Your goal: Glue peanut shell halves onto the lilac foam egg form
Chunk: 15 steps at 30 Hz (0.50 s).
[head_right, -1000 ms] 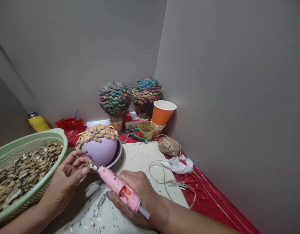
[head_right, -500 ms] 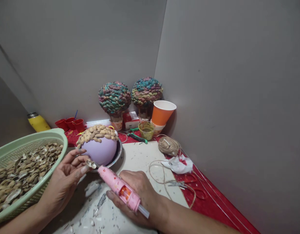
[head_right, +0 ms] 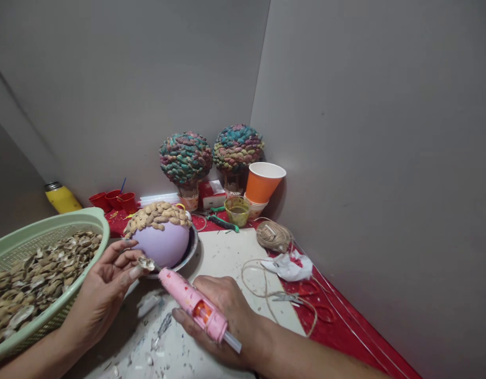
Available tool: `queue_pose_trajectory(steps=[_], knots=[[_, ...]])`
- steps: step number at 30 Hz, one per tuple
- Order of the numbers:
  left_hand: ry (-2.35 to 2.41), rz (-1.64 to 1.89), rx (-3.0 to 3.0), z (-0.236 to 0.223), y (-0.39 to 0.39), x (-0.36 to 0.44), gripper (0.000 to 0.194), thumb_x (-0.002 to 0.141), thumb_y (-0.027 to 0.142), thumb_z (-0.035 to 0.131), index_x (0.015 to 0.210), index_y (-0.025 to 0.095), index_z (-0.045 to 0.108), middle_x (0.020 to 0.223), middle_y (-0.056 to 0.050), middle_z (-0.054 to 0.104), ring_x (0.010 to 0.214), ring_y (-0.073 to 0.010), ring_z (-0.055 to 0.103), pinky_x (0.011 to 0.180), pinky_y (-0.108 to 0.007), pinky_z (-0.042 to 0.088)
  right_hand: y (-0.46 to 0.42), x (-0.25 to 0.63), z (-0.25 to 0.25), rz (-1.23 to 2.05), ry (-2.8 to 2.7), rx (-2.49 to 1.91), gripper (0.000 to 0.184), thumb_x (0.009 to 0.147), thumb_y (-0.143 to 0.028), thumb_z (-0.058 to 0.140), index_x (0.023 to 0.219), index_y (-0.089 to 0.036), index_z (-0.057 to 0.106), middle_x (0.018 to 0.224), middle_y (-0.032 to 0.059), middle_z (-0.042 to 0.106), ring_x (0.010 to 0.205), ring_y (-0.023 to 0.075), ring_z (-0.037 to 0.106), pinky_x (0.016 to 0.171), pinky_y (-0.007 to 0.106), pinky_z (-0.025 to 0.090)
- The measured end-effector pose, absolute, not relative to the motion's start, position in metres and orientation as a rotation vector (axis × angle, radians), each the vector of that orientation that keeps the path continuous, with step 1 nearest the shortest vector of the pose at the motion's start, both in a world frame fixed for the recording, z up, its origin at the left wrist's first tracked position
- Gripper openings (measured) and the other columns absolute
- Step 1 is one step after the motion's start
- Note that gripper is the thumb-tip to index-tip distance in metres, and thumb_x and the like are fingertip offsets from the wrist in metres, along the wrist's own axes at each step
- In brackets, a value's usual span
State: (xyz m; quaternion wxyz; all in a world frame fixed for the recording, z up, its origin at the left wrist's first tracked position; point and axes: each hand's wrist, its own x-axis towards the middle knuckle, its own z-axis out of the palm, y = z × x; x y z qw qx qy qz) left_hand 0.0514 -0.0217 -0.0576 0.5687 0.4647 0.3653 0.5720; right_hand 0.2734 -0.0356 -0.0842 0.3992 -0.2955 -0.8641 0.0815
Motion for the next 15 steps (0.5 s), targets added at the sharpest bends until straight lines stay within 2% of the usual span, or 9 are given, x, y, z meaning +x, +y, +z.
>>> queue_pose_trajectory(steps=[15], knots=[[0.864,1.361,1.1,-0.0547,-0.0222,0.0515,0.038,0.079,0.019,0.076,0.111,0.024,0.056,0.09,0.001,0.066,0.083,-0.0117,0.063,0.08,-0.022,0.052,-0.0353,0.2736,-0.0868,0.273,-2.185,-0.785,0.027,0.093,-0.028,0.049,0.069,-0.024,0.038,0.06,-0.0043,0.041,0.049,0.0126,0.041,0.048,0.029,0.031]])
